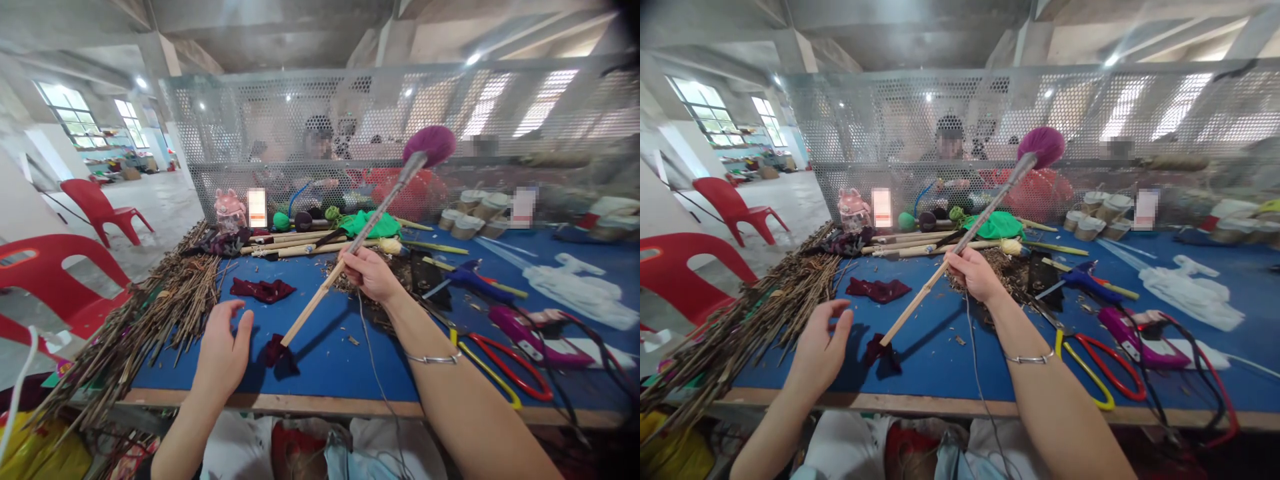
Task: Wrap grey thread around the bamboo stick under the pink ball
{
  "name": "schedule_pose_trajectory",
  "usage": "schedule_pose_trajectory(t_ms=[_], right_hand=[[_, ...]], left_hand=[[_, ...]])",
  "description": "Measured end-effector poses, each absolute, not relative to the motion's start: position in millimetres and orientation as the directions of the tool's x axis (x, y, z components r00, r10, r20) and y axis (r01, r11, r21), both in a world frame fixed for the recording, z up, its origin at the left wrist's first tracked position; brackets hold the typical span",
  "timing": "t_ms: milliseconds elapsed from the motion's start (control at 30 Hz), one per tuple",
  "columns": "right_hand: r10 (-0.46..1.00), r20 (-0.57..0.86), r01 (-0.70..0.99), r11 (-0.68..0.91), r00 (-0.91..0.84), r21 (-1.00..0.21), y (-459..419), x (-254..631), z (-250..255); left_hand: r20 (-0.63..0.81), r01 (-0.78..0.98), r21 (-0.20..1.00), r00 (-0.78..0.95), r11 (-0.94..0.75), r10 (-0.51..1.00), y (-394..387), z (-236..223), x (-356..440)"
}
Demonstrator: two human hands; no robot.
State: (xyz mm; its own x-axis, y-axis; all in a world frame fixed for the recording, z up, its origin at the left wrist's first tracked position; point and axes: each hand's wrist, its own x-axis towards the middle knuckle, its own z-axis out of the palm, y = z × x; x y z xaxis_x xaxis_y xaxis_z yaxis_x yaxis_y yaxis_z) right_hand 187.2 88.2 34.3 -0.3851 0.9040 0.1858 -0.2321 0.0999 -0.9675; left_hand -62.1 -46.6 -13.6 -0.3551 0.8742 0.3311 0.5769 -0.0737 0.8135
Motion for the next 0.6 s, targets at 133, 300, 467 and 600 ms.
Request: schedule_pose_trajectory(t_ms=[133,300,467,600], right_hand=[[0.911,0.175,-0.21,0.1,-0.374,-0.973,87.6,184.2,33.0],[0.901,0.171,-0.157,0.116,-0.4,-0.981,82.9,165.8,24.7],[0.899,0.207,-0.055,0.202,-0.387,-0.978,82.4,148.3,11.9],[0.927,0.223,-0.011,0.231,-0.3,-0.973,91.6,148.7,2.4]], left_hand=[[0.151,0.581,0.813,-0.136,-0.044,0.979,-69.8,-9.6,-56.0],[0.34,0.541,0.805,-0.081,-0.245,0.937,-45.3,26.1,-20.6],[0.226,0.411,0.889,-0.009,-0.202,0.974,12.5,34.4,17.3],[0.191,0.427,0.893,-0.072,-0.143,0.979,40.9,19.7,23.9]])
